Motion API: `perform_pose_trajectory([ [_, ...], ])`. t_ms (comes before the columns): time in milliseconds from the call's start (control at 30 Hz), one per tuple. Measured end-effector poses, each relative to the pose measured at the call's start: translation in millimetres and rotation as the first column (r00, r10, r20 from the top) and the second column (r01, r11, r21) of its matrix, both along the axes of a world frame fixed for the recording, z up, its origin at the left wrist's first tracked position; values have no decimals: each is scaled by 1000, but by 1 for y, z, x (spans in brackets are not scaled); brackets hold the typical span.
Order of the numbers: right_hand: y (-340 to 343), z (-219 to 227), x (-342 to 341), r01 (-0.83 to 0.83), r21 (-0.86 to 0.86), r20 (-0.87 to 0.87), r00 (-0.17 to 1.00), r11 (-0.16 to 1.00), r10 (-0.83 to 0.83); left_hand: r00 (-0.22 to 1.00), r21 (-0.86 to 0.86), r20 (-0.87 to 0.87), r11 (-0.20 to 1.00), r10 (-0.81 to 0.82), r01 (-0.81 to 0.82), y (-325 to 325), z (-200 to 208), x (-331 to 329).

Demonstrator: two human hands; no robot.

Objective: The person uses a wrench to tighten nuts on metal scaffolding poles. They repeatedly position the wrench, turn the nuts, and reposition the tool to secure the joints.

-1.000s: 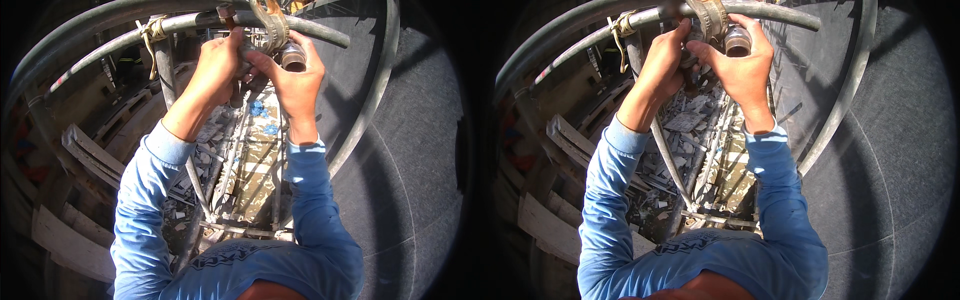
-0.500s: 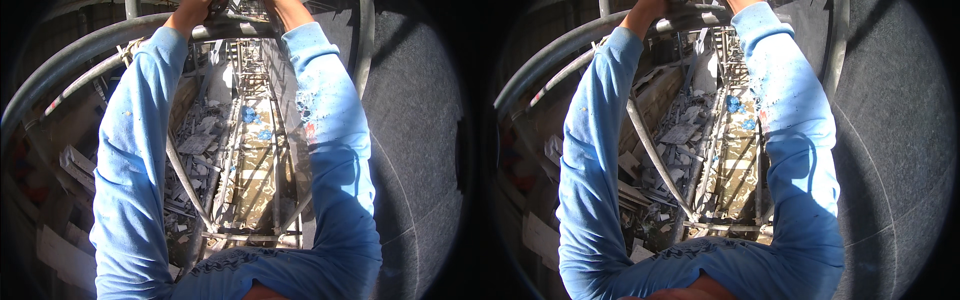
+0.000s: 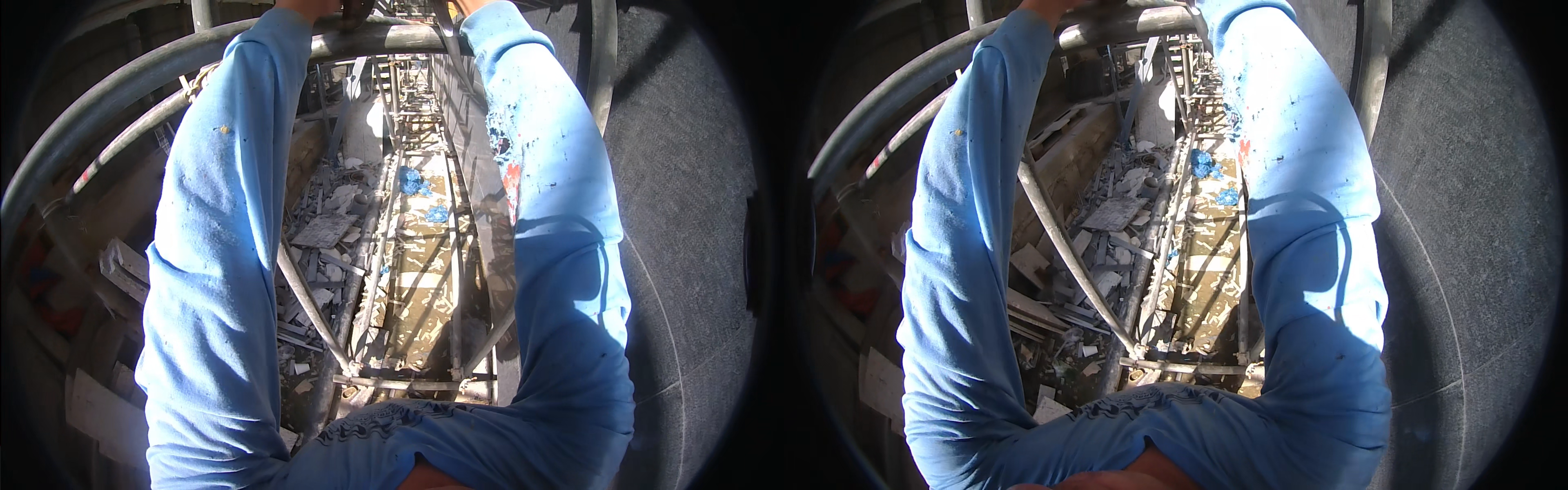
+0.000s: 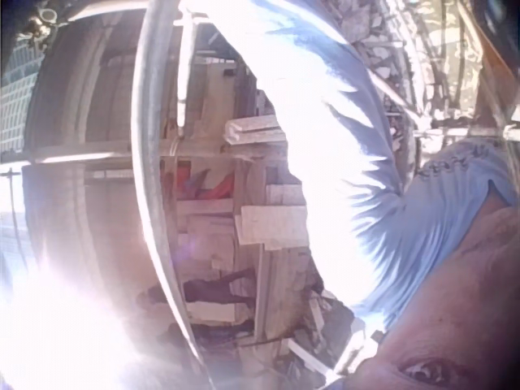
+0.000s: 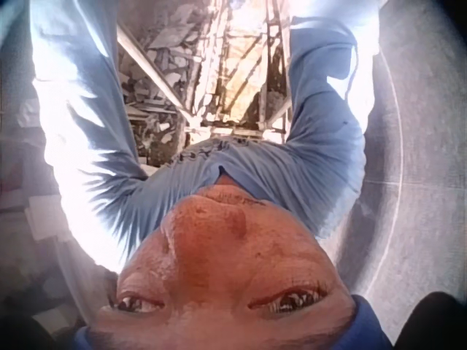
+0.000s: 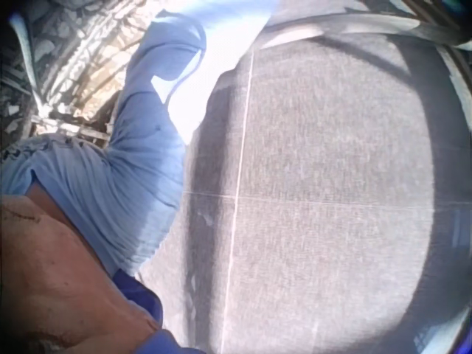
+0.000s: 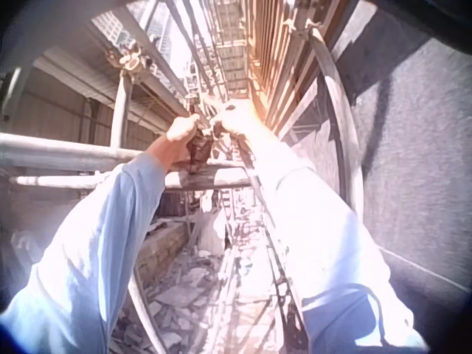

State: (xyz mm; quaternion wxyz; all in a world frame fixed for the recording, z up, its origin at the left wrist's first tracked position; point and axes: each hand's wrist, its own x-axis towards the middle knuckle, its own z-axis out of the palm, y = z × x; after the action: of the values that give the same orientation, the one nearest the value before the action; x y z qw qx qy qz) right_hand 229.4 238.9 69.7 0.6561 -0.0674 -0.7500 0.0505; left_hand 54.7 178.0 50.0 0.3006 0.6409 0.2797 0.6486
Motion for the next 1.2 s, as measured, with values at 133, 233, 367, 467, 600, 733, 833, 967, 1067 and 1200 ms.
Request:
perform_pose_trajectory([
  [133,27,-1,14,124,225,19,991,966,-132,992,-79,-94,994,-79,71,30,2,-3],
  [233,-4,-15,18,45,38,80,996,998,-48,971,-125,-239,992,-29,-1,25,-5,-7],
  [367,-8,-23,18,39,21,87,995,999,-41,793,-48,-332,830,511,-555,-17,-10,35],
  [467,-9,-26,7,13,7,85,996,1000,-14,252,435,-491,485,834,-758,-36,-4,17],
  [600,-5,-34,3,28,-6,84,996,1000,-27,-136,829,-119,23,984,-558,-46,-34,3],
  [733,-2,-40,-5,34,-26,75,997,999,-32,-84,900,-18,-21,996,-436,-28,-46,-22],
  [833,-2,-43,-14,37,-44,79,996,998,-34,-196,917,-34,-48,980,-395,-3,-40,-40],
  [967,-2,-46,-13,17,-66,86,996,998,-12,-238,869,-176,37,955,-493,22,-18,-48],
  [1067,4,-52,-9,17,-84,90,996,996,-10,-98,841,-324,239,941,-486,30,-7,-50],
  [1200,7,-59,-14,9,-97,98,995,995,0,-91,752,-508,390,856,-530,12,-10,-47],
])
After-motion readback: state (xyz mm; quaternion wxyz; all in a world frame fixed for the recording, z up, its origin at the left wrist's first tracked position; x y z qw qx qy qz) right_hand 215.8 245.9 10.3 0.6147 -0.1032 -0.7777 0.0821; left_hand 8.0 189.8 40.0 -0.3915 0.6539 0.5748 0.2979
